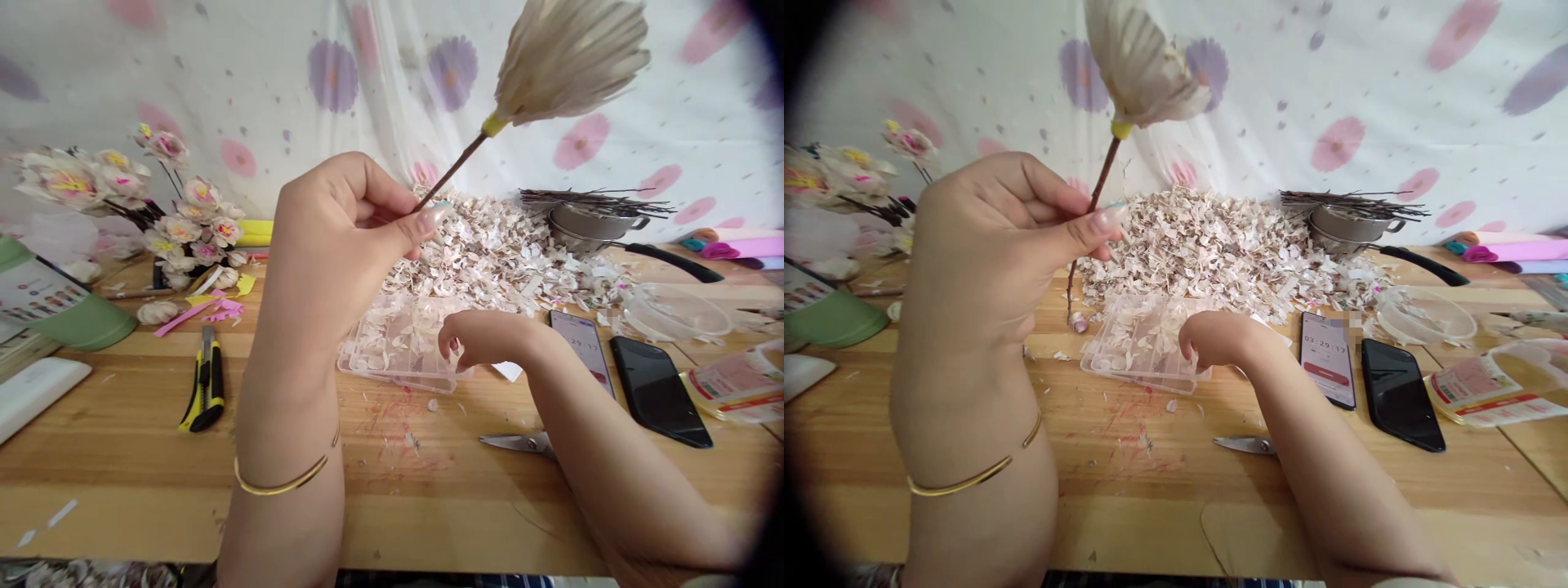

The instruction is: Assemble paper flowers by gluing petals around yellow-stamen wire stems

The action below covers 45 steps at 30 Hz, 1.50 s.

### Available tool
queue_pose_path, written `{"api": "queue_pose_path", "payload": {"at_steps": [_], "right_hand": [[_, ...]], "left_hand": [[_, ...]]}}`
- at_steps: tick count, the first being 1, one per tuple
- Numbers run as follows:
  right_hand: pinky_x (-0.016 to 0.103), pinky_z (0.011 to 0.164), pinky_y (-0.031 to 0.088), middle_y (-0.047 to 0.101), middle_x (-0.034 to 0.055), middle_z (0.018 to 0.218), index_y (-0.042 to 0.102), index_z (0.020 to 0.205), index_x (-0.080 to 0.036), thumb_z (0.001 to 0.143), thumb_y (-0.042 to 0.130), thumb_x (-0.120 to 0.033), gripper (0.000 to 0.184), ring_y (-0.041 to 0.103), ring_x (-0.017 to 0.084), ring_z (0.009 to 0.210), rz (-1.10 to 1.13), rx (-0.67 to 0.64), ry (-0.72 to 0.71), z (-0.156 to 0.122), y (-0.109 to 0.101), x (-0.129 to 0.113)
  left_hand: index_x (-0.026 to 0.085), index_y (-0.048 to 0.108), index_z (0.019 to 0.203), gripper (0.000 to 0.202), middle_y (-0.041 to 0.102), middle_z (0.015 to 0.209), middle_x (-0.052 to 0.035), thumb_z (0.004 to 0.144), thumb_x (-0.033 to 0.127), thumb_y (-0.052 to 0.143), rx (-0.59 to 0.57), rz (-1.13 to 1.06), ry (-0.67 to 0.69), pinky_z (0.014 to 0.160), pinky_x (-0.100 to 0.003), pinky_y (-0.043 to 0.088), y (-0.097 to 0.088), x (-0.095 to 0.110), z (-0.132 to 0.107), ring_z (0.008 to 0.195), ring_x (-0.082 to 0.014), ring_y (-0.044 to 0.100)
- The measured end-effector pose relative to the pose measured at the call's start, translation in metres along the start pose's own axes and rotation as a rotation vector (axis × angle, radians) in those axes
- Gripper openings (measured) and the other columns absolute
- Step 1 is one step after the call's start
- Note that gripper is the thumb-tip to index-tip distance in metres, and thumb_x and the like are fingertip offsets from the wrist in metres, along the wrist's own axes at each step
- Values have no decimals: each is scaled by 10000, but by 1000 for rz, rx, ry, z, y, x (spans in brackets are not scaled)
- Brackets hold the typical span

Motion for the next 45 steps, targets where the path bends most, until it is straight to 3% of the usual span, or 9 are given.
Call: {"api": "queue_pose_path", "payload": {"at_steps": [7,11,20,26,30,36,40,45], "right_hand": [[260,647,422,730,50,1037,725,1027,-205,730,732,-133,306,681,223,887,1,-3,6,0,0,0],[261,630,408,727,52,1020,713,988,-198,730,731,-145,264,673,234,897,14,8,6,-3,-1,1],[230,549,362,727,2,830,636,790,-188,667,536,4,249,651,154,721,110,-17,-20,-6,0,-4],[237,550,346,693,-13,768,592,749,-191,669,495,-14,217,568,127,662,147,103,-86,-11,-8,-5],[227,595,379,687,-13,809,619,780,-196,718,575,-72,146,562,126,698,205,160,-206,-16,-11,-23],[198,625,402,710,5,826,676,858,-182,722,532,-9,263,612,120,719,288,-25,-473,4,20,-72],[201,624,391,720,19,860,703,911,-177,713,524,6,323,602,125,721,233,10,-495,16,30,-80],[210,648,413,730,41,929,705,1038,-175,748,532,0,380,633,137,764,291,22,-428,9,18,-71]], "left_hand": [[195,630,655,238,681,580,14,689,61,824,13,-21,-10,505,-283,539,0,2,1,525,-153,650],[216,629,660,229,678,595,24,698,129,837,-10,-11,-24,524,-283,548,1,1,1,544,-157,658],[192,613,669,245,679,590,29,682,177,857,0,33,-48,529,-245,552,-1,1,0,547,-153,668],[218,621,655,234,694,605,16,687,129,835,-14,19,-62,543,-300,553,-2,1,1,560,-178,672],[224,620,644,240,684,594,15,706,84,804,-9,13,-34,532,-309,540,-4,3,2,548,-173,659],[233,591,612,283,661,604,28,716,63,792,3,-4,-54,547,-308,546,-5,4,1,545,-158,655],[227,580,615,289,667,614,16,721,43,776,19,1,-59,548,-332,537,-7,5,2,541,-176,658],[223,578,608,303,655,598,26,718,35,788,12,-28,-56,526,-296,538,-8,4,3,528,-154,653]]}}
Point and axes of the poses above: each hand's wrist, its own z-axis towards the middle knuckle, its own y-axis out of the palm, x = y × z, the point moved 4 cm from there along z, towards the middle knuckle
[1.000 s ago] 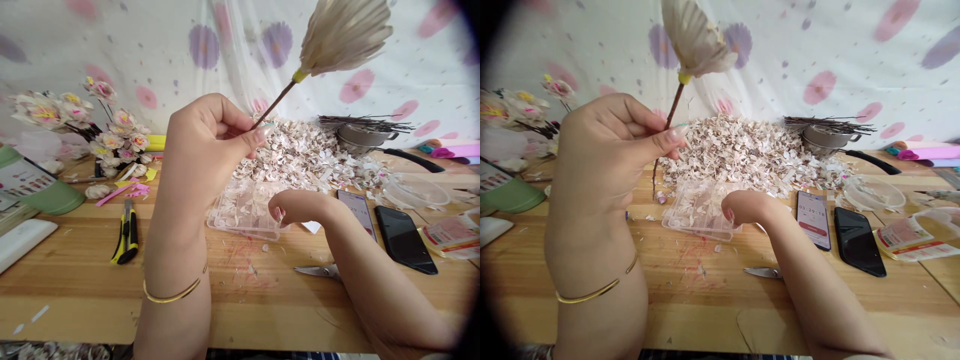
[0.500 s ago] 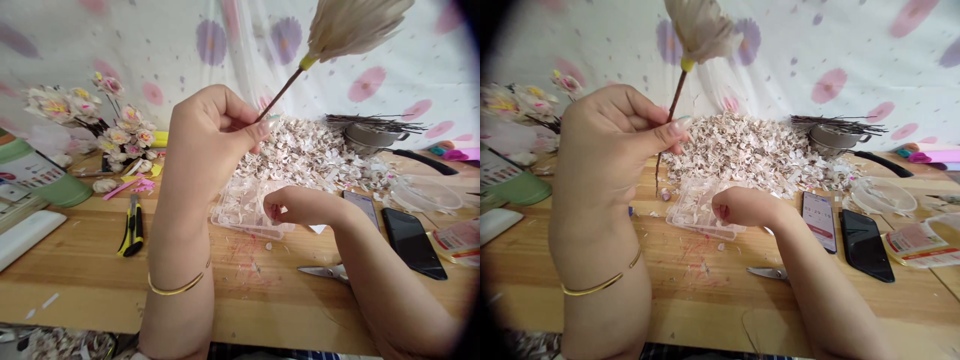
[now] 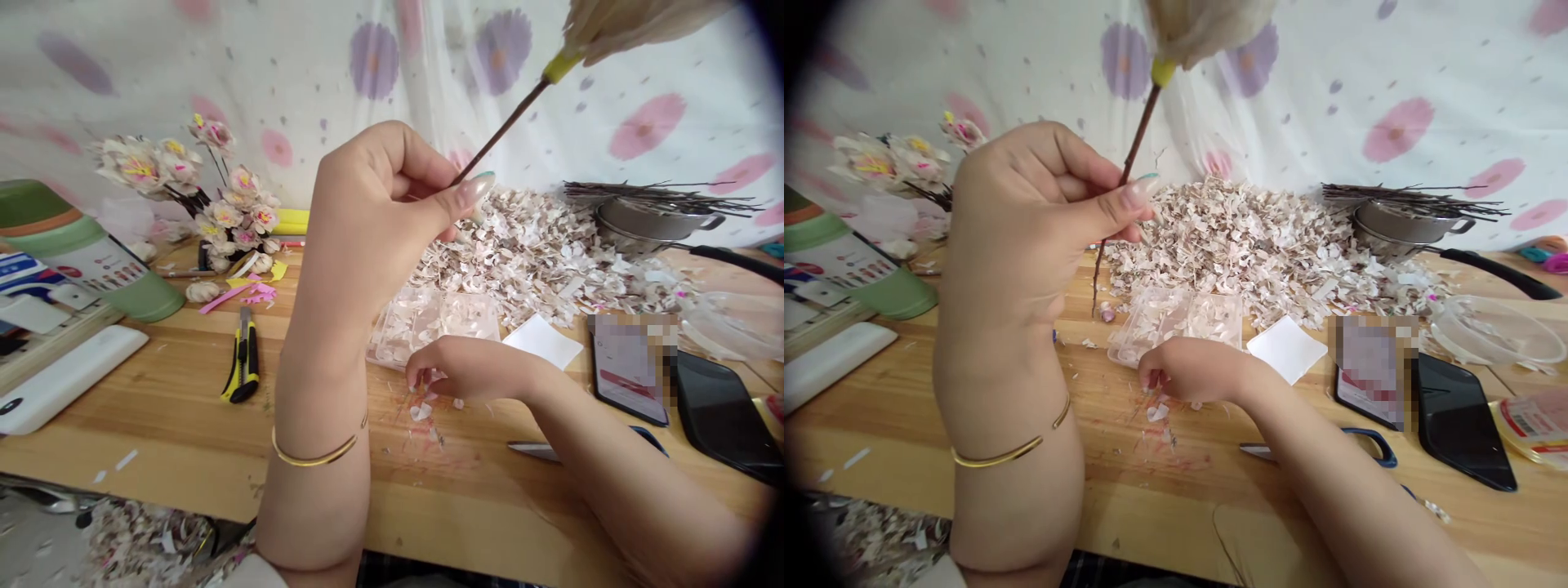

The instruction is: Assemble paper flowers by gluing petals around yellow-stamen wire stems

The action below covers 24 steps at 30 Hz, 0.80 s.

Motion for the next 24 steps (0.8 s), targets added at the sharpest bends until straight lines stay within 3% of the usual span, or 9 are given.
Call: {"api": "queue_pose_path", "payload": {"at_steps": [5,11,16,24], "right_hand": [[223,712,449,734,26,935,707,982,-183,769,530,-19,322,644,142,813,-8,110,0,-17,-25,7],[270,730,469,752,14,932,745,847,-231,800,608,-155,163,666,173,804,-202,275,304,-44,-56,54],[288,717,483,761,28,981,776,929,-266,799,613,-170,230,692,206,850,-287,247,472,-52,-61,84],[289,705,485,756,47,988,782,964,-249,789,665,-196,217,688,209,842,-337,192,457,-43,-57,84]], "left_hand": [[225,602,618,288,657,595,36,714,19,780,-15,-8,-1,535,-294,556,1,0,0,538,-150,654],[204,578,616,292,674,602,23,720,23,782,-4,14,-14,543,-308,550,2,1,-1,570,-181,691],[154,599,662,248,646,571,32,701,-33,757,-31,-39,26,503,-223,518,5,2,-1,510,-106,625],[157,633,678,243,663,597,14,690,-57,748,-17,22,95,510,-246,518,4,0,-2,530,-134,645]]}}
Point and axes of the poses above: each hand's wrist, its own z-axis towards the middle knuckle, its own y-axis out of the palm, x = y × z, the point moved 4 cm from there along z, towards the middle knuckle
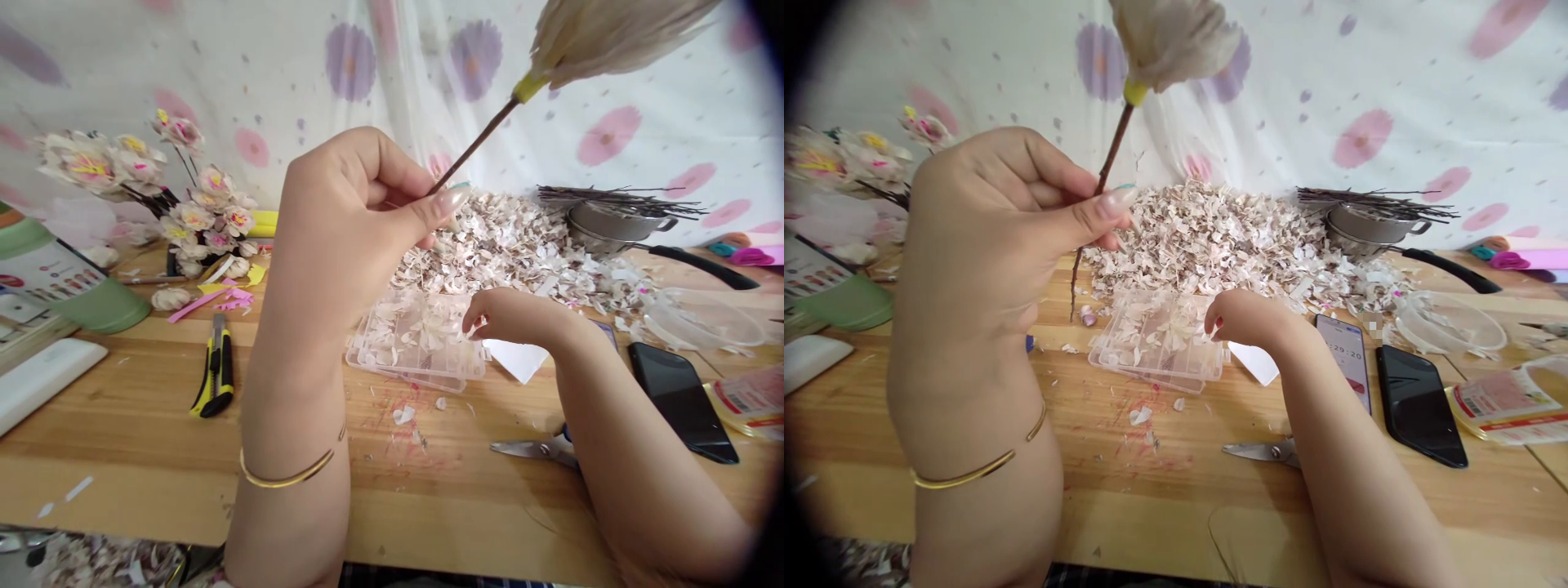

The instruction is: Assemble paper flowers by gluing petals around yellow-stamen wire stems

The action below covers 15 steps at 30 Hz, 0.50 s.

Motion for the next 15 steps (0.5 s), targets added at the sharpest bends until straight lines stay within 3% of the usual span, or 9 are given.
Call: {"api": "queue_pose_path", "payload": {"at_steps": [6,9,15], "right_hand": [[312,672,467,754,84,991,761,1007,-208,749,723,-243,263,684,244,849,-31,15,48,-2,1,-9],[308,629,447,758,97,905,775,909,-188,759,676,-181,180,681,236,782,-36,14,69,-1,2,-11],[294,704,473,762,57,941,773,895,-211,825,615,-209,173,678,195,808,53,-8,-22,-6,-4,-10]], "left_hand": [[169,627,653,271,661,581,48,681,-70,752,-5,-23,-35,489,-208,524,3,0,1,513,-107,647],[156,622,675,235,663,588,57,707,-40,748,-7,-16,-72,502,-184,528,2,2,2,522,-85,643],[148,596,688,220,666,592,62,730,-17,734,-3,47,-76,523,-184,529,-1,3,1,529,-73,637]]}}
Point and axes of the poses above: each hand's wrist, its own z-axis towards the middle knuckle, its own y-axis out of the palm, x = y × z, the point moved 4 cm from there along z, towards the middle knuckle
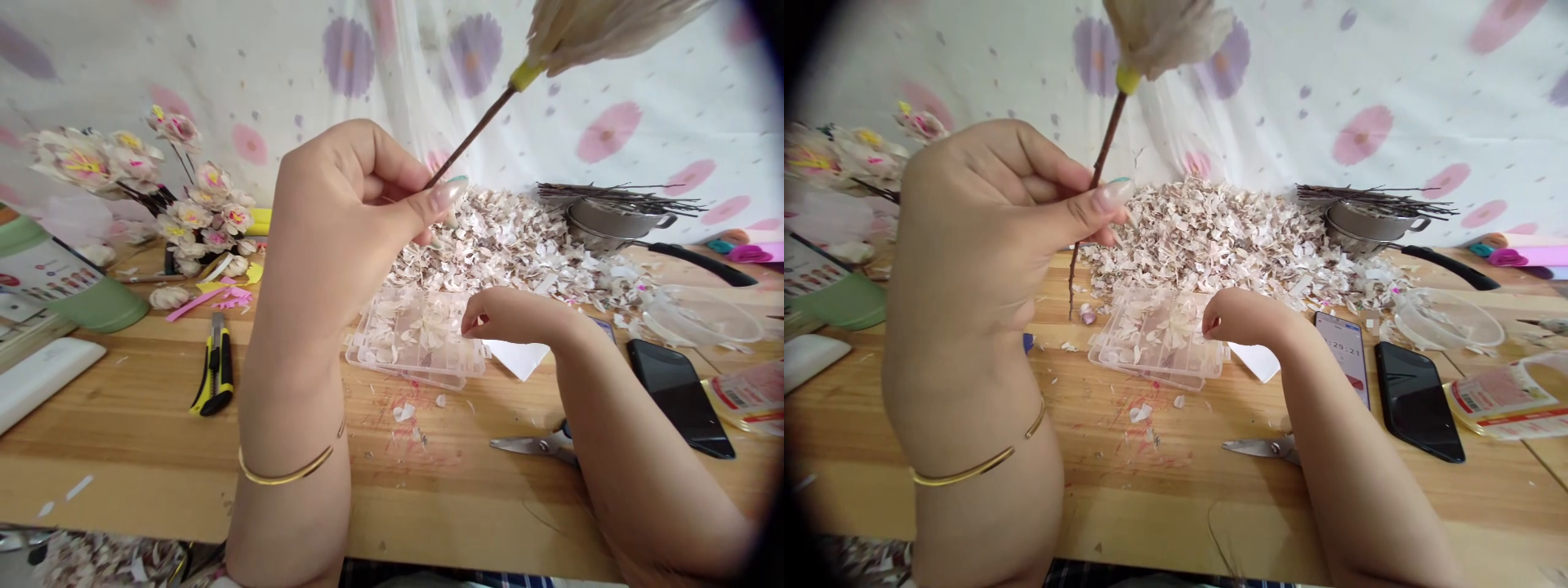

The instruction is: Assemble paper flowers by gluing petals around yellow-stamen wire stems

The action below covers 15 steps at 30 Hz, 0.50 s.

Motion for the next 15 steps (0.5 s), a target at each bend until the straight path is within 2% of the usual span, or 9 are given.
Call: {"api": "queue_pose_path", "payload": {"at_steps": [5,9,15], "right_hand": [[294,743,481,770,24,891,768,896,-213,804,648,-308,180,675,193,827,336,-82,-127,-6,-2,-9],[276,760,479,769,11,858,771,903,-201,774,675,-338,212,668,178,823,561,-171,-264,-5,6,-36],[255,691,444,772,40,914,782,952,-163,780,688,-263,220,650,159,781,496,-253,-324,-2,26,-78]], "left_hand": [[147,594,701,193,663,605,61,757,12,720,-7,11,25,526,-186,519,-1,1,-1,548,-78,642],[136,586,693,217,664,599,66,741,-27,721,4,-14,-8,516,-167,524,1,1,0,528,-63,635],[140,572,673,239,642,570,88,739,-26,731,0,-18,-22,491,-176,516,2,4,1,498,-60,625]]}}
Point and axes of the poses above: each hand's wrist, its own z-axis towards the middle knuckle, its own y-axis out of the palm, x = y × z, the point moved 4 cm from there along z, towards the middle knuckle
